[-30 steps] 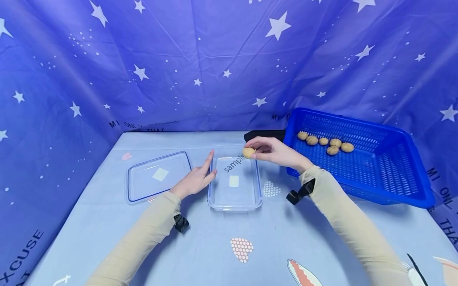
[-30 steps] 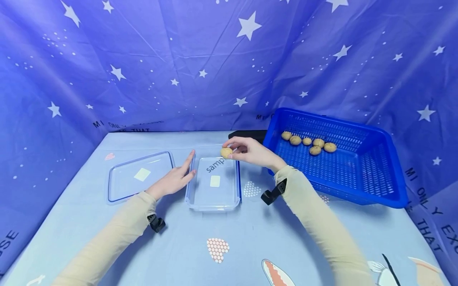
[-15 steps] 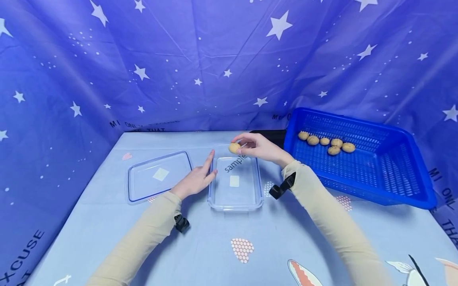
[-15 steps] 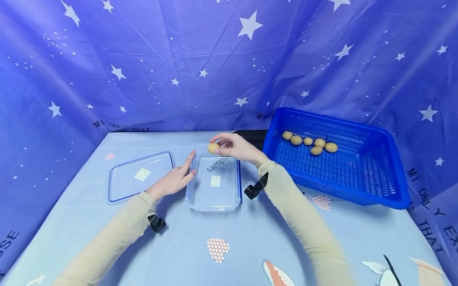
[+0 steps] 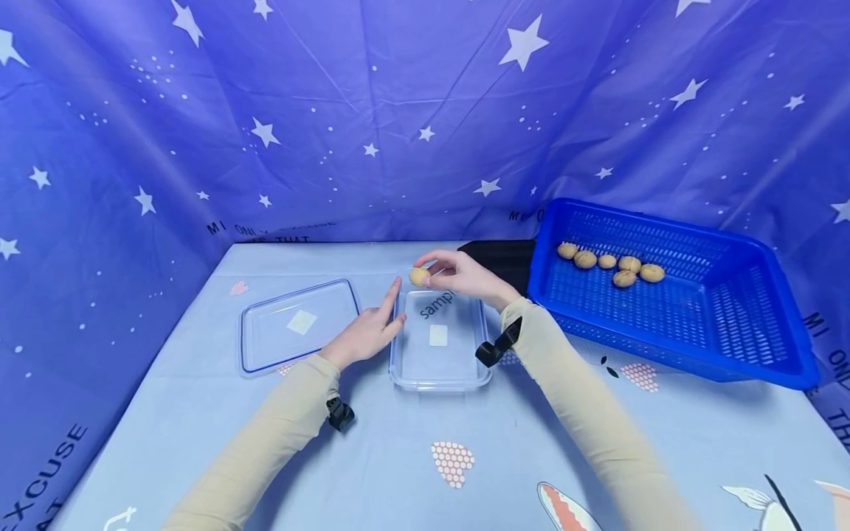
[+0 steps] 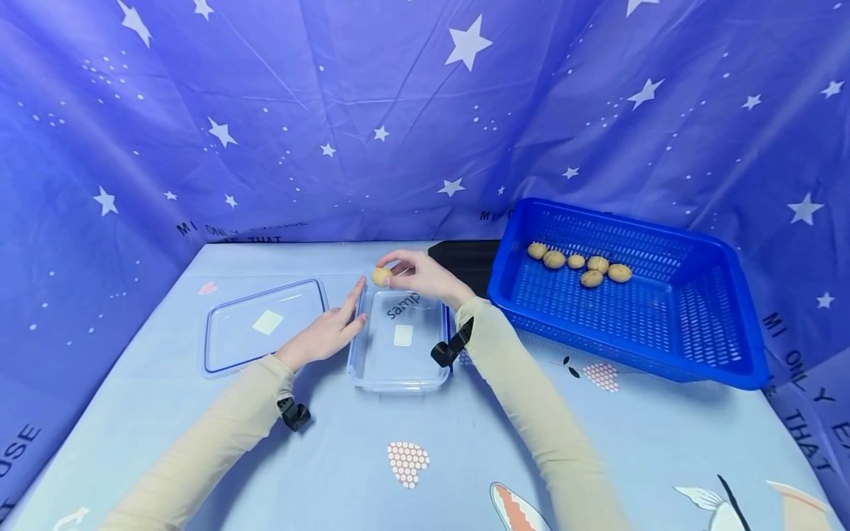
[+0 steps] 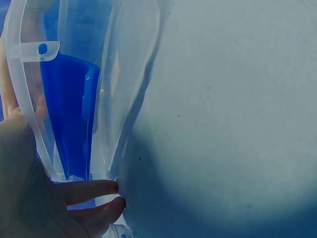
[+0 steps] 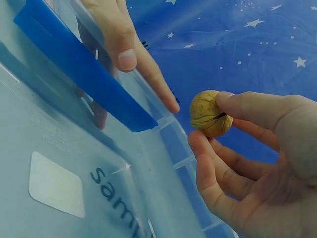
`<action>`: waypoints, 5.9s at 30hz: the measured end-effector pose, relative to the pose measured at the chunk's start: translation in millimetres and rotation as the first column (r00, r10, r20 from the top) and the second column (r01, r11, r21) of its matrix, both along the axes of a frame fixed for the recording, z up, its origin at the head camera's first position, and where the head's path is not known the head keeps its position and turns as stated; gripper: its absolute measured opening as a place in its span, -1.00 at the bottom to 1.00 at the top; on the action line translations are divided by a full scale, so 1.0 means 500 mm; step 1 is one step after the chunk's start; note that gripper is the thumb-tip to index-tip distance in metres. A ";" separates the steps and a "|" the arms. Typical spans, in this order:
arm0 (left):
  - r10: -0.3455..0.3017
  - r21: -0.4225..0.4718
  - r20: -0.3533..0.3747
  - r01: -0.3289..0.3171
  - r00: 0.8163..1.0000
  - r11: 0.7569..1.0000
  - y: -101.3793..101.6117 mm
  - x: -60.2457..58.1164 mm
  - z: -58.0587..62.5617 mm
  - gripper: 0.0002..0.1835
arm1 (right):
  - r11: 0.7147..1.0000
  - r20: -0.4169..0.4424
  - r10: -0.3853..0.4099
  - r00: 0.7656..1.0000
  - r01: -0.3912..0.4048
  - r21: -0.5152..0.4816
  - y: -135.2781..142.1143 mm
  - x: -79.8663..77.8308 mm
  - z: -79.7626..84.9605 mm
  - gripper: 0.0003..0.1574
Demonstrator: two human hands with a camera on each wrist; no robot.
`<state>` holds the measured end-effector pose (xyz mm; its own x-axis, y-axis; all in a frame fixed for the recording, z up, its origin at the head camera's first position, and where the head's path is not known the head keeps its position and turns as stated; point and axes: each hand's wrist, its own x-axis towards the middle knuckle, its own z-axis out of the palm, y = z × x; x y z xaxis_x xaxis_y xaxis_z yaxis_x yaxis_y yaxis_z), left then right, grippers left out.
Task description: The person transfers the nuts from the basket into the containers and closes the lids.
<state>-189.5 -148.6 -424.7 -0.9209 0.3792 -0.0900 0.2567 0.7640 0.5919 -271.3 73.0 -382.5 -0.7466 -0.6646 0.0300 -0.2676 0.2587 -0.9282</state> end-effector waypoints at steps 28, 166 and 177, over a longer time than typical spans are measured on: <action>-0.025 0.016 -0.047 0.025 0.999 1.000 0.000 -0.002 -0.010 -0.25 | 0.990 0.019 -0.049 0.999 0.046 0.130 -0.031 -0.005 -0.054 -0.50; -0.072 -0.038 0.052 0.074 0.996 0.997 -0.017 -0.034 -0.006 -0.01 | 0.818 -0.300 -0.145 0.943 0.285 0.499 0.437 0.017 0.129 -0.64; -0.069 -0.074 0.077 0.075 0.995 0.994 -0.017 -0.038 0.001 0.01 | 0.764 -0.300 -0.160 0.941 0.310 0.566 0.476 -0.021 0.125 -0.61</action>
<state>-208.7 -156.9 -424.2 -0.8811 0.4336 -0.1890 0.2701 0.7893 0.5515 -281.6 311.0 -320.1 -0.9042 -0.4069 -0.1295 -0.2998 0.8209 -0.4860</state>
